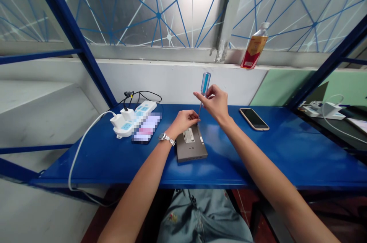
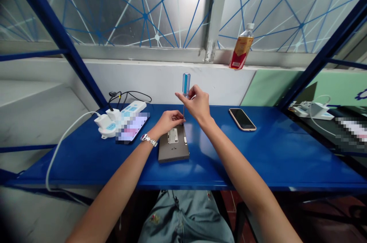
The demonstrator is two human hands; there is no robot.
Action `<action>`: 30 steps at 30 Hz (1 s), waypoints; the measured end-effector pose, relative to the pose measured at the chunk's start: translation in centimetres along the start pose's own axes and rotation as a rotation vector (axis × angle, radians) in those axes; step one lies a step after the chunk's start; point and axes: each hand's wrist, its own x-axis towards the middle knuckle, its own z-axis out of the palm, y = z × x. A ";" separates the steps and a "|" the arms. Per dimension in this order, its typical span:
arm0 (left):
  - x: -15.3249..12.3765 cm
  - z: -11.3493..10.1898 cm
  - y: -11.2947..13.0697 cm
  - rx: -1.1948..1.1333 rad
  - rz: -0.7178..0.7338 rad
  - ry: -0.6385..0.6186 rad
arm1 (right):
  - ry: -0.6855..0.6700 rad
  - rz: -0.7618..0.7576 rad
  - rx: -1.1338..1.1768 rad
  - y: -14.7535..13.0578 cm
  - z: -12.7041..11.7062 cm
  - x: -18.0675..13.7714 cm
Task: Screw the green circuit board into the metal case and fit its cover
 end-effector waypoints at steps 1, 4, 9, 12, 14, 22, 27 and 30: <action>0.0 0.0 0.0 0.000 0.000 0.002 | 0.006 0.002 -0.027 -0.1 -0.1 0.0; 0.0 0.0 -0.1 0.005 -0.001 0.000 | -0.005 0.011 -0.063 -0.4 -0.2 0.0; -0.1 -0.1 -0.4 0.025 -0.004 -0.007 | -0.056 0.055 0.022 -0.4 -0.3 0.0; -0.1 -0.1 -0.4 0.032 -0.005 -0.011 | -0.066 0.065 0.061 -0.4 -0.4 -0.1; -0.1 -0.1 -0.3 0.010 -0.007 -0.026 | -0.094 0.071 0.087 -0.4 -0.5 -0.1; -0.1 0.2 -0.3 -0.226 -0.061 -0.089 | -0.290 0.039 0.209 -0.1 -0.7 -0.2; -0.2 0.2 -0.3 -0.217 -0.065 -0.097 | -0.331 0.048 0.258 0.1 -0.5 -0.4; -0.2 0.2 -0.1 -0.197 -0.051 -0.090 | -0.192 0.071 0.238 0.2 -0.4 -0.4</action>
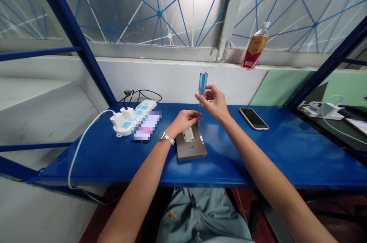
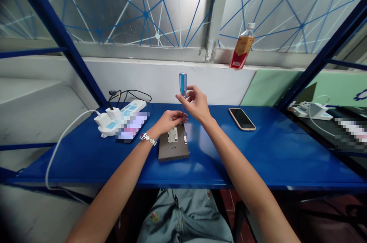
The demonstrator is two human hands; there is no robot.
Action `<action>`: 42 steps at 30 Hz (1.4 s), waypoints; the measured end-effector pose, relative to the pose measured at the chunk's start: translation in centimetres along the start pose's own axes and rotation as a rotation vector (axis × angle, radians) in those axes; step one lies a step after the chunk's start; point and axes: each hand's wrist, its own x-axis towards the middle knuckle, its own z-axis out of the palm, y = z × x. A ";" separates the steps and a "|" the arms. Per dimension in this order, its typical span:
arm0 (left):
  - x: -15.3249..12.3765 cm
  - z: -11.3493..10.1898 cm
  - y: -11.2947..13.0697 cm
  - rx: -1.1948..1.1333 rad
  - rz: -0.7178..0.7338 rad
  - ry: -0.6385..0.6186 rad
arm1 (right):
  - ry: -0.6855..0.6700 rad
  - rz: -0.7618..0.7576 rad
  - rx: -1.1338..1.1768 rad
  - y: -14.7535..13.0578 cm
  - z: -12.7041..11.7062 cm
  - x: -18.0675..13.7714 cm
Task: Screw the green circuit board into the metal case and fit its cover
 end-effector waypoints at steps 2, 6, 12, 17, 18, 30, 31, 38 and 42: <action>0.0 0.0 0.0 0.011 0.007 0.004 | 0.040 0.019 0.024 0.1 0.0 0.0; 0.2 0.0 -0.4 0.009 0.012 0.006 | -0.051 0.031 0.103 0.3 -0.1 -0.1; 0.2 -0.1 -0.7 0.005 0.021 0.012 | -0.013 0.004 0.080 0.2 0.0 -0.4; 0.2 0.0 -0.3 0.020 0.026 0.021 | -0.117 0.000 0.135 0.0 -0.1 -0.4; 0.2 0.0 -0.3 0.019 0.025 0.023 | -0.128 -0.005 0.146 0.0 -0.1 -0.4; 0.3 -0.1 -0.7 0.009 0.020 0.020 | -0.143 0.026 0.162 0.5 -0.3 -0.2; 0.3 0.0 -0.7 0.012 0.020 0.021 | -0.107 0.030 0.158 0.5 -0.3 -0.2; 0.3 -0.1 -0.6 0.028 0.033 0.024 | -0.174 0.035 0.155 0.8 -0.5 -0.1; 0.3 -0.1 -0.7 0.056 0.035 0.028 | -0.106 0.043 0.128 0.9 -0.4 -0.3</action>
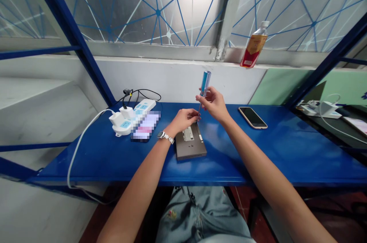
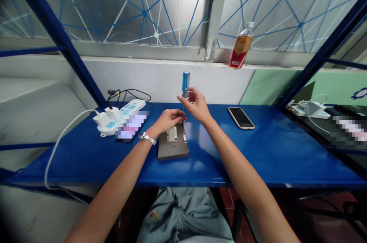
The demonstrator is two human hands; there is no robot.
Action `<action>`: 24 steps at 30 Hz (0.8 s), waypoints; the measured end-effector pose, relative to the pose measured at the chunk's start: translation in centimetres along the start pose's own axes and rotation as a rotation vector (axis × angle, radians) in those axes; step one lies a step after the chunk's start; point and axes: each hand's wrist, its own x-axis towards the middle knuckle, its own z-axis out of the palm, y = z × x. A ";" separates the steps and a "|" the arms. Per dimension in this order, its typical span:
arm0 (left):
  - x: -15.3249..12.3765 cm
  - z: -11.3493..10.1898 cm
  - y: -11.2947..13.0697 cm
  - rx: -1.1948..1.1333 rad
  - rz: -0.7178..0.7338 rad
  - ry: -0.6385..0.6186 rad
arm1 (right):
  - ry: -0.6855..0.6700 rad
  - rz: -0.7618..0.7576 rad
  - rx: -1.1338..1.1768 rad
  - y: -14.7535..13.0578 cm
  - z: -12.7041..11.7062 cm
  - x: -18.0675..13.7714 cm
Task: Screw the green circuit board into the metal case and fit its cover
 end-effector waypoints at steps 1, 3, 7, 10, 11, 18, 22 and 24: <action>0.0 0.0 0.0 0.009 0.001 0.000 | 0.016 0.000 -0.006 0.0 0.0 0.0; 0.0 0.1 0.1 0.018 0.003 0.002 | -0.010 -0.006 0.002 0.0 0.0 0.0; 0.0 0.1 0.2 0.009 0.002 0.020 | -0.098 -0.013 0.036 -0.1 -0.1 0.0; 0.0 0.1 0.1 0.016 0.012 0.025 | 0.004 -0.012 0.004 0.0 0.1 -0.1; 0.0 0.1 0.1 0.019 0.013 0.025 | 0.034 -0.011 -0.001 0.0 0.2 -0.2; 0.0 0.1 0.3 0.048 0.039 0.018 | -0.092 -0.028 0.057 -0.3 0.0 -0.1; 0.1 0.1 0.3 0.043 0.033 0.016 | 0.020 0.005 -0.011 0.7 0.4 -0.7; 0.1 0.0 0.2 0.034 0.034 0.013 | 0.039 0.045 -0.033 1.5 0.6 -1.1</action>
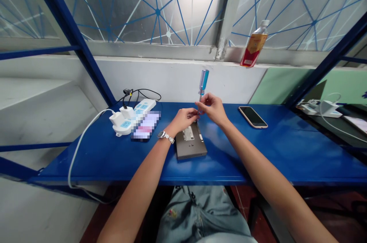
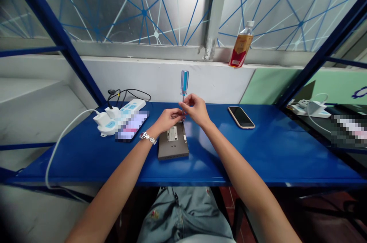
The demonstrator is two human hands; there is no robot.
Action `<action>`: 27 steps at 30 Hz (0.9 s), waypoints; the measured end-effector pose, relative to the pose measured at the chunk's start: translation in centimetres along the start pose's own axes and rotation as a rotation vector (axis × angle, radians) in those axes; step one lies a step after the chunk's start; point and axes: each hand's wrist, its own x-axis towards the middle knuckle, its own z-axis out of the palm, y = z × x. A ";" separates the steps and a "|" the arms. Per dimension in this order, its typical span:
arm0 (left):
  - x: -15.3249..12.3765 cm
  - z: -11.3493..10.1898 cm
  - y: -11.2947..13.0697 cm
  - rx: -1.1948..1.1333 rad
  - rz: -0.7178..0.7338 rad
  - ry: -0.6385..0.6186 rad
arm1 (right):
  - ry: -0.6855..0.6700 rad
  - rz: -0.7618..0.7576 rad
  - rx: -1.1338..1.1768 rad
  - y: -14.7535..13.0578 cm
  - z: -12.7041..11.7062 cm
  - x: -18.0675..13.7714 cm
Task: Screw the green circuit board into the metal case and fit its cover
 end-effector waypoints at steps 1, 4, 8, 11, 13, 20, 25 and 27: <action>0.0 0.0 0.0 0.000 0.006 -0.001 | -0.001 0.013 -0.004 0.3 0.1 -0.2; 0.0 -0.1 0.0 0.033 0.025 0.014 | 0.000 0.017 0.000 1.1 0.0 -0.6; -0.2 -0.1 0.4 0.048 0.027 0.011 | -0.033 0.014 0.012 1.4 -0.1 -0.7; -0.3 -0.2 0.6 0.001 0.020 -0.025 | -0.056 0.010 0.003 1.3 0.0 -0.8; -0.3 -0.2 0.5 -0.021 0.007 -0.034 | -0.078 0.010 0.009 1.2 0.1 -0.9; 0.0 0.1 0.1 -0.007 0.031 0.049 | -0.020 0.008 -0.046 1.0 0.3 -1.3; 0.1 0.2 0.0 0.006 0.001 0.105 | -0.033 0.013 -0.029 0.9 0.3 -1.3; 0.0 0.1 0.3 -0.002 0.005 0.069 | -0.067 0.022 -0.019 0.8 0.3 -1.3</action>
